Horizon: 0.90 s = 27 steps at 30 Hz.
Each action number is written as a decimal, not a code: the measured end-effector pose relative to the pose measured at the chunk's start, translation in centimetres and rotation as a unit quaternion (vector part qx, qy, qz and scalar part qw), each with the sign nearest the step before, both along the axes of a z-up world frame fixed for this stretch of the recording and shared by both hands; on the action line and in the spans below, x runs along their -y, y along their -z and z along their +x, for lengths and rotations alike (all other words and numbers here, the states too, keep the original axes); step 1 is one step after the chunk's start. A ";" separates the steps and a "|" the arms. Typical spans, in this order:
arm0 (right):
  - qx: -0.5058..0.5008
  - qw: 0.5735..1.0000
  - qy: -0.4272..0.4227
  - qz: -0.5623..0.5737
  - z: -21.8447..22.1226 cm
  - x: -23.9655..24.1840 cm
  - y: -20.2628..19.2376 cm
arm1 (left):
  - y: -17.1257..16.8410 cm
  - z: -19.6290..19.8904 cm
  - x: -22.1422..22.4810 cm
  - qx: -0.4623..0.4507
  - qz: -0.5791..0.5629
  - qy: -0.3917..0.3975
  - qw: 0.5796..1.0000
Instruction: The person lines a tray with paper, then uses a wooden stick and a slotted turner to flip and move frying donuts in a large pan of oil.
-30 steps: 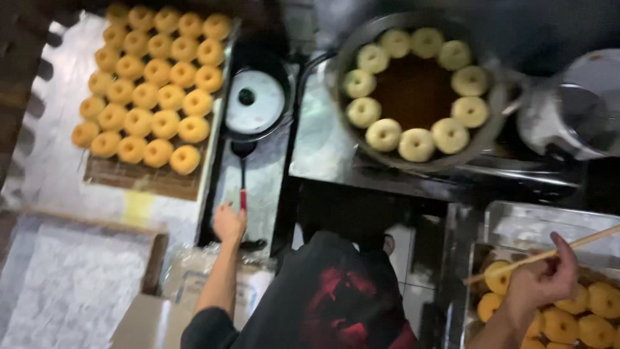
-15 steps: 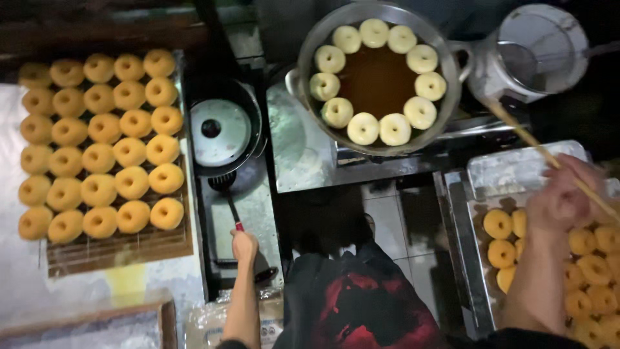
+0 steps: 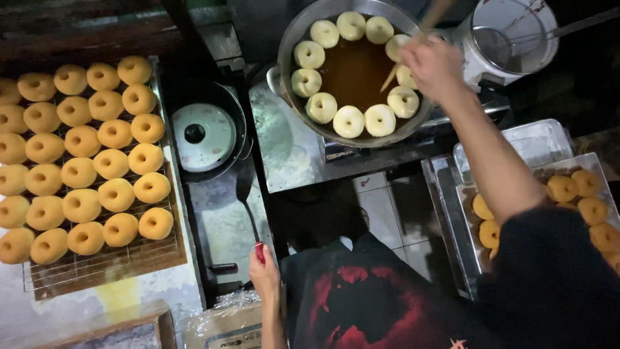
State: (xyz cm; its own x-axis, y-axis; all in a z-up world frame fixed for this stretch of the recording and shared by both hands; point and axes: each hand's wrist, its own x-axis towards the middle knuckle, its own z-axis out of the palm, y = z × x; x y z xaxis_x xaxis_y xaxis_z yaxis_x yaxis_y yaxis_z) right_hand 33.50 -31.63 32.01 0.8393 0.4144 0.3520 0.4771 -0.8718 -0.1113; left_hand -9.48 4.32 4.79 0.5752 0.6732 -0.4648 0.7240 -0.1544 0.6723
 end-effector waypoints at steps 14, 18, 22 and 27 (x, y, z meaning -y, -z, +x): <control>-0.156 0.943 -0.130 -0.263 8.5 -8.6 1.2 | -5.6 -0.2 0.8 0.062 0.016 -0.016 0.998; -0.156 0.942 -0.140 -0.263 8.8 -8.2 -0.8 | -4.7 -0.6 0.8 0.058 0.023 -0.020 0.998; -0.129 0.941 -0.154 -0.273 9.0 -7.3 -1.7 | -4.9 -0.5 0.7 0.064 0.015 -0.012 0.998; -0.132 0.948 -0.144 -0.251 9.0 -5.9 -1.4 | -6.2 0.3 0.4 0.074 -0.007 -0.003 0.997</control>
